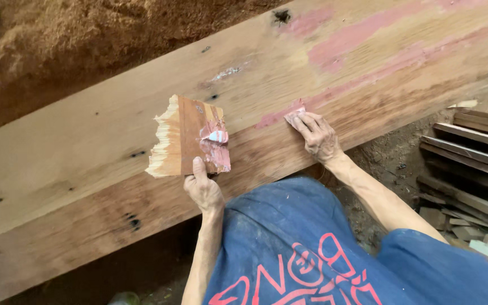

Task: The person flips a long wooden plank and applies a pink filler paste into surface cracks and holes using a small wooden block and a flexible scraper. The person repeatedly scoops filler and spreads it along the plank's surface.

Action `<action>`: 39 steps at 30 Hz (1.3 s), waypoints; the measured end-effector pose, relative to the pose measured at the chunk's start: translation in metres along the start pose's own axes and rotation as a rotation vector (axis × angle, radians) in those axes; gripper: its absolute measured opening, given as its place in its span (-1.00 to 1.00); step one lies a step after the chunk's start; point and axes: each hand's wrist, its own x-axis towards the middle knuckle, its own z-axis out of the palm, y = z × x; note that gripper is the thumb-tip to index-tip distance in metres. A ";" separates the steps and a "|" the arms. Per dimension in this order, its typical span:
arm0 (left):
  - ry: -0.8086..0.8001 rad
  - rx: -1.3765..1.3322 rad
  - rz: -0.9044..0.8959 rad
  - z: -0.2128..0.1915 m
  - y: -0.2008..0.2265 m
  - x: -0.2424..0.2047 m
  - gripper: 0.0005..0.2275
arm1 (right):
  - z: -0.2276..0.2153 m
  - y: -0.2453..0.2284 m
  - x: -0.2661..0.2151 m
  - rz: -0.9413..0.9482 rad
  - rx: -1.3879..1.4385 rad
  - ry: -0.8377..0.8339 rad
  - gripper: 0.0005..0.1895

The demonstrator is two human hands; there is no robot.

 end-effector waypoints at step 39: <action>-0.146 -0.135 -0.071 -0.067 0.022 0.042 -0.66 | 0.033 -0.140 0.052 0.549 0.365 0.072 -0.82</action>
